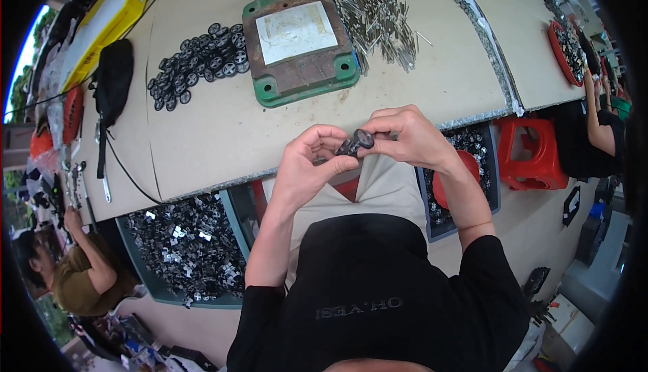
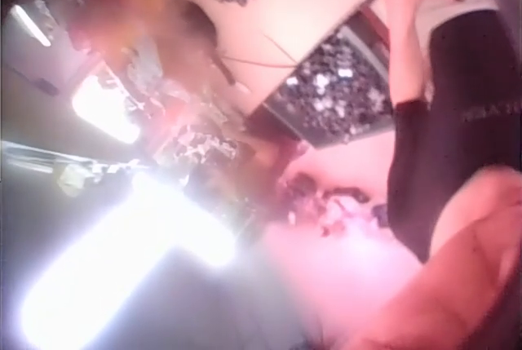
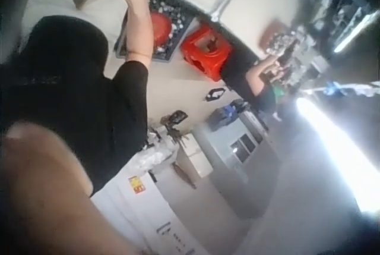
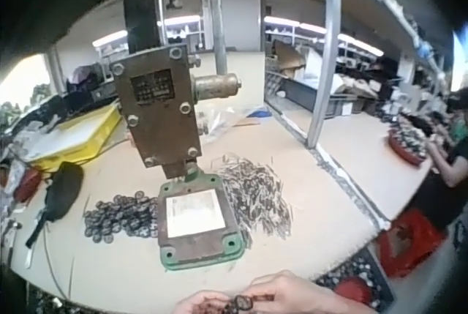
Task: The person assembles small metal and plastic components using a manual press machine.
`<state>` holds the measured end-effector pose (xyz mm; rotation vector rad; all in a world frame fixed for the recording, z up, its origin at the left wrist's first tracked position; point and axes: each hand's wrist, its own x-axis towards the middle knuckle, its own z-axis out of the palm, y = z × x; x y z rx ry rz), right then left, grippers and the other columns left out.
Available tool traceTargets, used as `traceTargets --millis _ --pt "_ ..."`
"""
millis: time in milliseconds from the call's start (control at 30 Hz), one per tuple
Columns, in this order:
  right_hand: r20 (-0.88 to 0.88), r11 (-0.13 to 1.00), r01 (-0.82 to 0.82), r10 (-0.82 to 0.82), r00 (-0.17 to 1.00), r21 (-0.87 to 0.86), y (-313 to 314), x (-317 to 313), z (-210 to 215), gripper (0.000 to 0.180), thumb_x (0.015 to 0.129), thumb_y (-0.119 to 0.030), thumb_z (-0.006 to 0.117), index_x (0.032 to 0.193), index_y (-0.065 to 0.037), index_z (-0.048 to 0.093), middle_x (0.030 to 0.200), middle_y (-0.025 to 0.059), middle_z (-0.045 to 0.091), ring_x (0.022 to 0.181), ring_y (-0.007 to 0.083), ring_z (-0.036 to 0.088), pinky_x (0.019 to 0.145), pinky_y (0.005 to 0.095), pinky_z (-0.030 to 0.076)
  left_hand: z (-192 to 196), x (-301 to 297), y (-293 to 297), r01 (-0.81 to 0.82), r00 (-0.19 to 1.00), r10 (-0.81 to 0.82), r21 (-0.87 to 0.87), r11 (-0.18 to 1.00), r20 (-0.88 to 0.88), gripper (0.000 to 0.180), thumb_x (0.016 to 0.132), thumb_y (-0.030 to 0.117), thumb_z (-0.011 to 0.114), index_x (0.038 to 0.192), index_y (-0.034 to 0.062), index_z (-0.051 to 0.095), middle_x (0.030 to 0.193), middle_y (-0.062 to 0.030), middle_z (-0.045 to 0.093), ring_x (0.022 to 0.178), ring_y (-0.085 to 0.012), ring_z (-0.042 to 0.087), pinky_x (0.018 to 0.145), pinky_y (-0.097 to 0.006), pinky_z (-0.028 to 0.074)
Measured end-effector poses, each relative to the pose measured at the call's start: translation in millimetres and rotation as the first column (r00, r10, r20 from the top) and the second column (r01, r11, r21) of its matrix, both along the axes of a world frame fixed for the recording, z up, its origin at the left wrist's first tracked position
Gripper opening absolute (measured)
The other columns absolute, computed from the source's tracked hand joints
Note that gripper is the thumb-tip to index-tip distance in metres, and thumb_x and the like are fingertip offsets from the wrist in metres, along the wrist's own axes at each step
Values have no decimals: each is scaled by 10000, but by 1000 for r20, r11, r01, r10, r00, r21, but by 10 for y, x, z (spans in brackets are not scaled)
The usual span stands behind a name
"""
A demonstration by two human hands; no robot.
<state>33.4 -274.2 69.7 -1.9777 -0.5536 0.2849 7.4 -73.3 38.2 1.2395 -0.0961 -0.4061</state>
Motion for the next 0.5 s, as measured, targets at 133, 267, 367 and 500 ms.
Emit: traceTargets --millis 133,267,367,500 --pt "-42 999 -33 33 999 0 16 131 121 322 690 -108 721 988 -18 638 754 64 628 588 112 504 569 253 433 122 246 43 -39 979 -9 230 972 202 236 743 -12 658 973 -28 607 815 -56 642 762 -86 583 696 -215 464" --pt "54 989 141 -139 989 -38 -77 261 88 462 700 -123 715 1130 -24 578 826 68 648 612 98 504 604 240 449 372 860 100 -375 867 263 205 904 424 214 741 14 656 947 -22 607 825 -56 643 751 -84 580 686 -217 454" --pt "69 986 143 -137 988 -81 -74 323 75 364 729 -135 693 1067 -23 615 834 80 651 640 108 537 615 244 454 367 1308 196 -499 800 314 275 822 511 197 746 34 644 932 -21 611 837 -70 652 766 -102 595 702 -228 445" --pt "52 973 183 -177 983 -139 -183 334 69 288 753 -142 670 1011 -19 638 835 92 654 670 119 570 619 255 459 194 1604 170 -571 739 254 378 729 624 258 715 111 670 935 -14 621 855 -120 653 772 -179 627 734 -269 460"
